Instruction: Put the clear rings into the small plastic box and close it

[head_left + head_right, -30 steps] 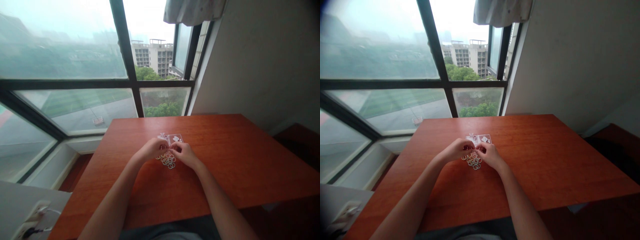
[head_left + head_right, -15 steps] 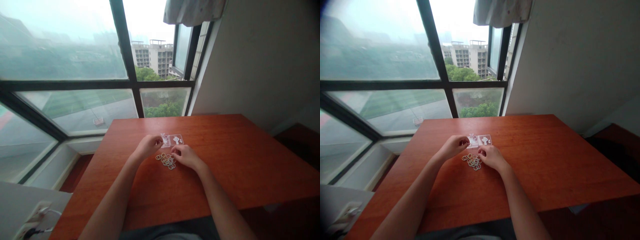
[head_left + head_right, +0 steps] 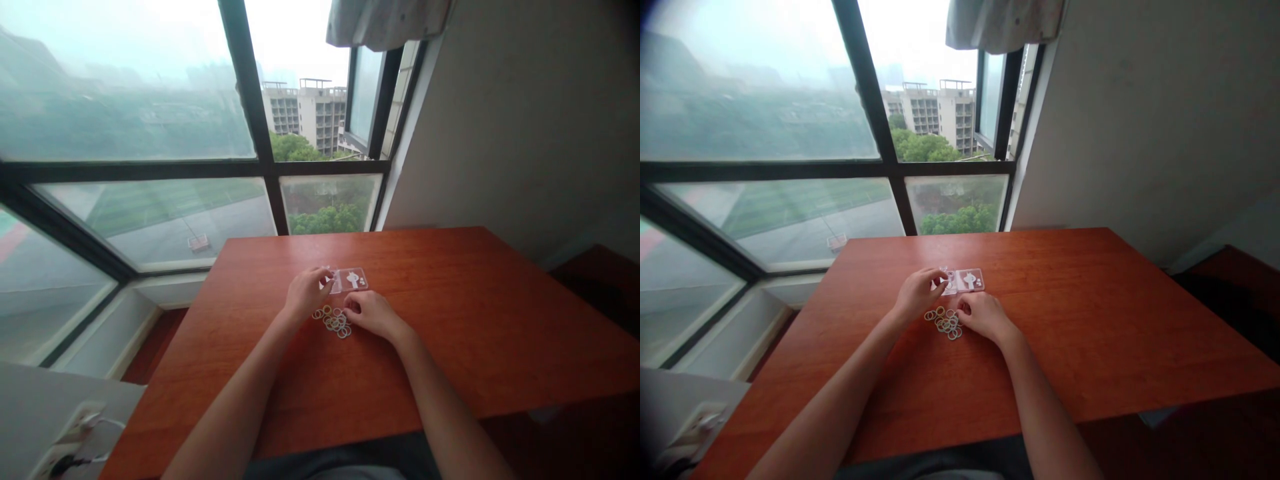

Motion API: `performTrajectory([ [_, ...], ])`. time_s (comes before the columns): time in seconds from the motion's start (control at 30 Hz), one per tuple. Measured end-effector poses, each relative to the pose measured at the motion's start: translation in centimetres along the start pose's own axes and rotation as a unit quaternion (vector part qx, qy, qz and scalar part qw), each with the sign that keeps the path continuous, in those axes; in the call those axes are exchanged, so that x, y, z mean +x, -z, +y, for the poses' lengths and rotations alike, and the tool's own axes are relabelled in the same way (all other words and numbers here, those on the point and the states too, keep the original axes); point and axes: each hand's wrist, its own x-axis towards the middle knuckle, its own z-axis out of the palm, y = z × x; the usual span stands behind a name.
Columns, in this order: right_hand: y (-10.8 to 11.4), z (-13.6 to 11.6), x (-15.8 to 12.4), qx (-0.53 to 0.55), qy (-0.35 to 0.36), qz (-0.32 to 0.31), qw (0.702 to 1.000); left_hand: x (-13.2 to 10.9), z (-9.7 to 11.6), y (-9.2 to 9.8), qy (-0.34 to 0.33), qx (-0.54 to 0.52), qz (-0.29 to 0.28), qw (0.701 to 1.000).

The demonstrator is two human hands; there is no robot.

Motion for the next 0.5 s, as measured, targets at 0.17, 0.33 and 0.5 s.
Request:
performTrajectory([
  [0.17, -0.1, 0.1, 0.2, 0.027, 0.0, 0.013, 1.0, 0.1, -0.2, 0.5, -0.014, -0.016, 0.016, 1.0],
  [0.33, -0.4, 0.3, 0.6, 0.044, 0.004, 0.061, 0.997, 0.2, -0.2, 0.7, -0.044, -0.083, -0.019, 0.995],
  [0.5, -0.1, 0.4, 0.7, 0.054, 0.008, 0.121, 0.991, -0.1, 0.9, 0.7, -0.076, -0.163, -0.092, 0.979],
])
